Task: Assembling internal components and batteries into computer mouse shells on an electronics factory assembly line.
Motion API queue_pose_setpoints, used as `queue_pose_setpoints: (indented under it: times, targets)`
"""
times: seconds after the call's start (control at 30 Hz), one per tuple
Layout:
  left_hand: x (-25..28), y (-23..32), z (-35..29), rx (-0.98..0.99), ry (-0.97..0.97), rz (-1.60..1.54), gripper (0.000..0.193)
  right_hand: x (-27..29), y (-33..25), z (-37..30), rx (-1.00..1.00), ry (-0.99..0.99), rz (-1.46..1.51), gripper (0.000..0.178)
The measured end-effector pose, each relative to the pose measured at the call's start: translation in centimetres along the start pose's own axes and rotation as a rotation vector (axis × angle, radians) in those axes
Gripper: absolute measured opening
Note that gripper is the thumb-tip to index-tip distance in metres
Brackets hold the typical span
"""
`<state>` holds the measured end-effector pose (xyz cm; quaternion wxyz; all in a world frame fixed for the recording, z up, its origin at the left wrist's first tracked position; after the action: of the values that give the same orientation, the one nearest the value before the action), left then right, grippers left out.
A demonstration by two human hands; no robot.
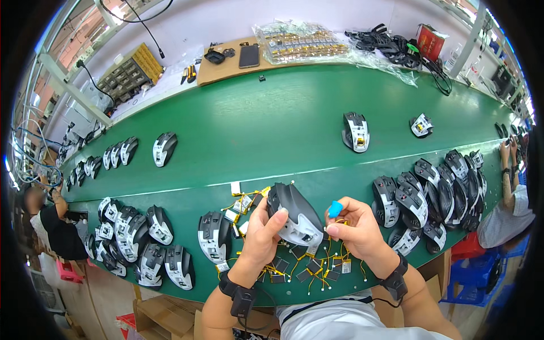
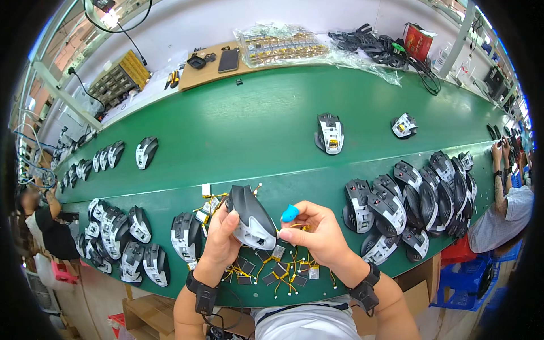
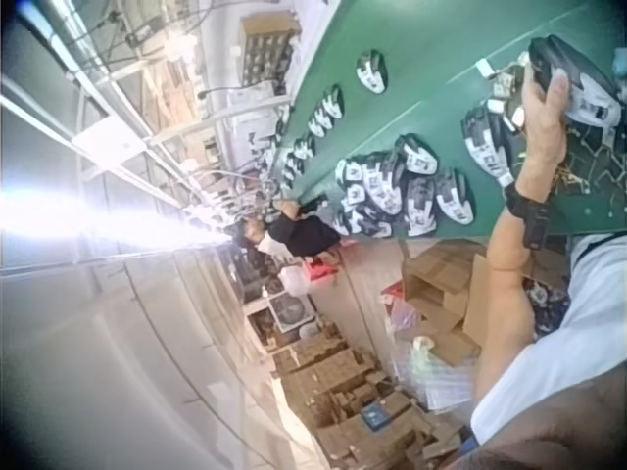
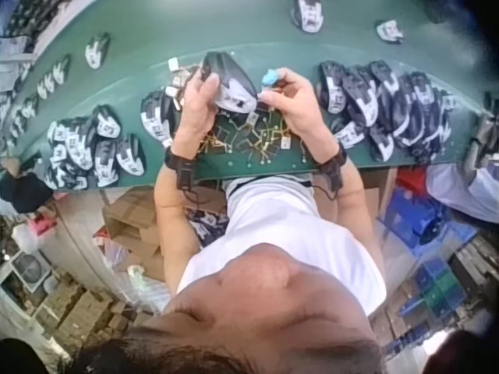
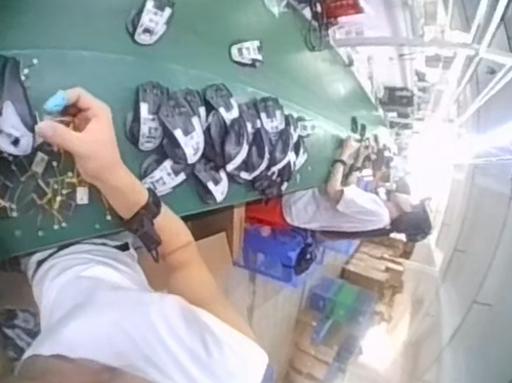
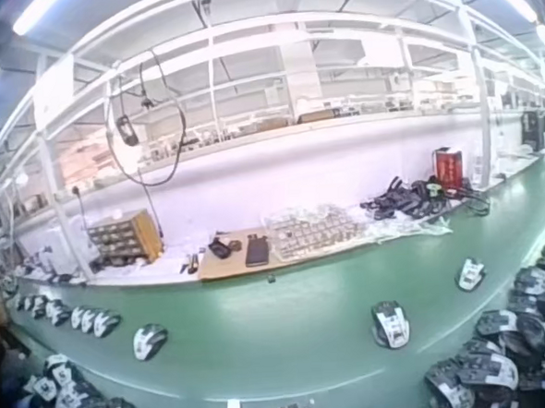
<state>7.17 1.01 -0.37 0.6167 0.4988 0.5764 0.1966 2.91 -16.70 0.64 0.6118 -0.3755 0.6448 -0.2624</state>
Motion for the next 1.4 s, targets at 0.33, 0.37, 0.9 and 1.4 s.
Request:
queue_pose_setpoints:
  times: [0.33, 0.37, 0.9, 1.4]
  targets:
    - [0.1, 0.7, -1.1, 0.052, 0.096, 0.078, 0.051, -0.3, -0.5, -1.1, 0.144, 0.041, -0.203, 0.015]
    - [0.2, 0.8, -1.1, 0.057, 0.104, 0.076, 0.051, -0.4, -0.4, -1.1, 0.135, 0.041, -0.202, 0.015]
    - [-0.6, -0.3, -0.8, 0.183, -0.111, -0.026, 0.042, -3.6, -0.1, -2.2, 0.798, -0.230, -1.089, 0.028]
    - [0.0, -0.6, -0.6, 0.217, -0.027, -0.013, 0.039, -3.9, 0.2, -2.1, 0.865, -0.273, -1.263, 0.031]
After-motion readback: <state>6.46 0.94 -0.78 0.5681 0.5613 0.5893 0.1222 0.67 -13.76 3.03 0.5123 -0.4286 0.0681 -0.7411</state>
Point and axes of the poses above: each hand's wrist, its own z-axis towards the middle knuckle, its own x-axis out of the back of the hand, y = z × x, the point moved 4 cm from there along z, towards the middle knuckle, and after that the axes turned 4 degrees about z, right-handed, at the moved point
